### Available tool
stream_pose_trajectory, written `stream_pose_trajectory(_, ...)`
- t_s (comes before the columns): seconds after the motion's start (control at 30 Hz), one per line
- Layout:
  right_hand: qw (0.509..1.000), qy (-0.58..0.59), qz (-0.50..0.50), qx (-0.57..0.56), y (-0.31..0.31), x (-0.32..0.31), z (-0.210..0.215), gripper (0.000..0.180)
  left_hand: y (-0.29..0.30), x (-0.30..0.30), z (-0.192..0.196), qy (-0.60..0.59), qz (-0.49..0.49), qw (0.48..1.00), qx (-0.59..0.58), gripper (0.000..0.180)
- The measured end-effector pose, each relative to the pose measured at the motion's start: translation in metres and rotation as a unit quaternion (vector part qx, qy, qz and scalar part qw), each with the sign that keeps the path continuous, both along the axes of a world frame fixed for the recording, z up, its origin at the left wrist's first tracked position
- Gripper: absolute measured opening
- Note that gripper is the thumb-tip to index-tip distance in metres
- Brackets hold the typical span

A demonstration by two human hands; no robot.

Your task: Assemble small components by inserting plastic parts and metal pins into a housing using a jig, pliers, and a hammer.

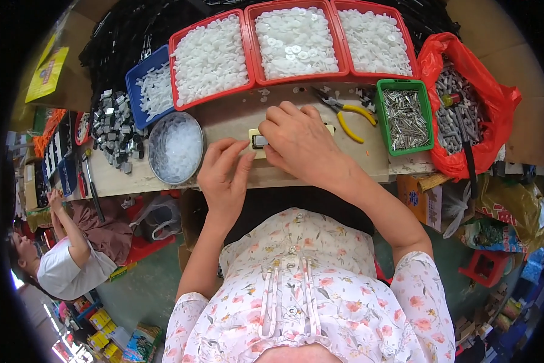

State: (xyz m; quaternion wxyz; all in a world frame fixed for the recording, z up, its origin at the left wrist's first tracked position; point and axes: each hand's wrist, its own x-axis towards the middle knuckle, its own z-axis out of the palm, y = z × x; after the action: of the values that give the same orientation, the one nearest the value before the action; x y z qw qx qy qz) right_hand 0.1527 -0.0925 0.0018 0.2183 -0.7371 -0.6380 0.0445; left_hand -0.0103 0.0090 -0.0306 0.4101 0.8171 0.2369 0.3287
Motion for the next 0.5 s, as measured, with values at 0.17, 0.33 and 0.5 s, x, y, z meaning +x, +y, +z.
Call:
stream_pose_trajectory(0.17, 1.000, 0.018, 0.023, -0.010, 0.002, 0.006, -0.002, 0.025, 0.002, 0.004, -0.007, 0.010, -0.044, 0.984, 0.171, 0.026)
stream_pose_trajectory(0.33, 0.998, 0.039, 0.042, -0.007, 0.002, 0.010, -0.001, 0.025, 0.005, 0.003, -0.008, 0.013, -0.061, 0.976, 0.210, 0.027)
stream_pose_trajectory(0.5, 0.997, 0.064, 0.033, -0.009, 0.002, 0.008, 0.000, 0.024, 0.009, 0.003, -0.017, 0.014, -0.059, 0.969, 0.242, 0.028)
